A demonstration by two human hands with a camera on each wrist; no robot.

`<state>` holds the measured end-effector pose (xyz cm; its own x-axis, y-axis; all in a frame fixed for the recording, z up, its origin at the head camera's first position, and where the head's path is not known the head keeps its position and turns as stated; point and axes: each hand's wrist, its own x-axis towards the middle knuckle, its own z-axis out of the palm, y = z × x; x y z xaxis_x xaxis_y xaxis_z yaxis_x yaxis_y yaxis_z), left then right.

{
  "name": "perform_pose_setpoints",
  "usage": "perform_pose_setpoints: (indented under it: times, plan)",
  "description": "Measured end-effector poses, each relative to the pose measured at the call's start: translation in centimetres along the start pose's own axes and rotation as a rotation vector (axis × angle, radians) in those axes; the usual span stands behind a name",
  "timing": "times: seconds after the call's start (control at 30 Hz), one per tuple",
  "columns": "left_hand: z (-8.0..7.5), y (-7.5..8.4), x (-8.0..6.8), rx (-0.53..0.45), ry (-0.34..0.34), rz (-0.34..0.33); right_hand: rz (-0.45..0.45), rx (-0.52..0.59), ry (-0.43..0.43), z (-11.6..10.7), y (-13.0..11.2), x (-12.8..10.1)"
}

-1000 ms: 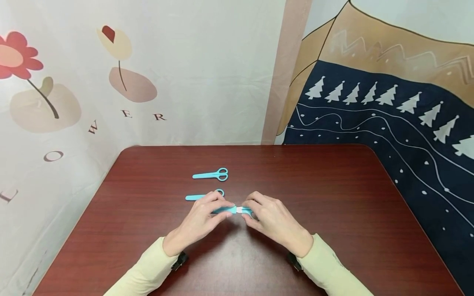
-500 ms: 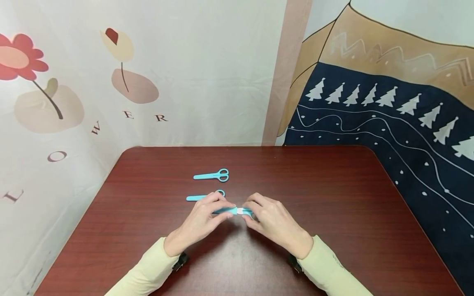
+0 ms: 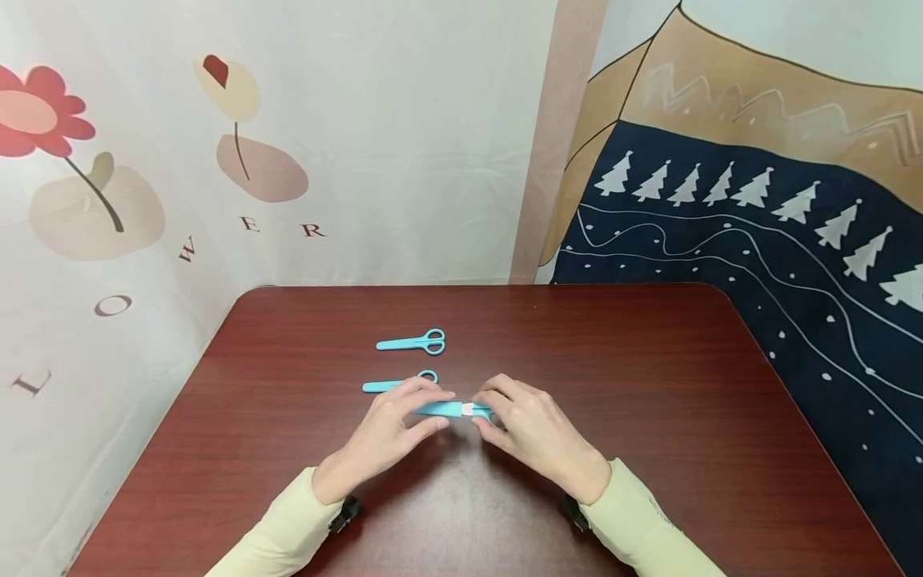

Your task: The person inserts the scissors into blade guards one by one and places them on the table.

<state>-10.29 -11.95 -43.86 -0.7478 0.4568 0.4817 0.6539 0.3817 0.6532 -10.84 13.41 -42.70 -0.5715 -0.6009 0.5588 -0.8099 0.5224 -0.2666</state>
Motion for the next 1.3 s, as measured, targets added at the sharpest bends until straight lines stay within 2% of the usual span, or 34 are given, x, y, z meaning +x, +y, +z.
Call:
perform_pose_setpoints:
  times: [0.13, 0.67, 0.97, 1.3]
  plan:
    - [-0.28, -0.36, -0.02, 0.022, 0.032, 0.027, -0.007, 0.001, 0.016, -0.19, 0.18, 0.09]
    - [-0.11, -0.76, -0.01, -0.047, 0.066, 0.049, -0.028, 0.016, 0.026, 0.21, 0.04, 0.05]
    - [0.00, -0.65, -0.01, -0.049, 0.084, 0.081, -0.026, 0.001, 0.032, 0.01, -0.10, 0.08]
    - [0.10, -0.81, -0.01, -0.055, 0.091, 0.087, -0.026, -0.014, 0.035, -0.06, -0.30, 0.37]
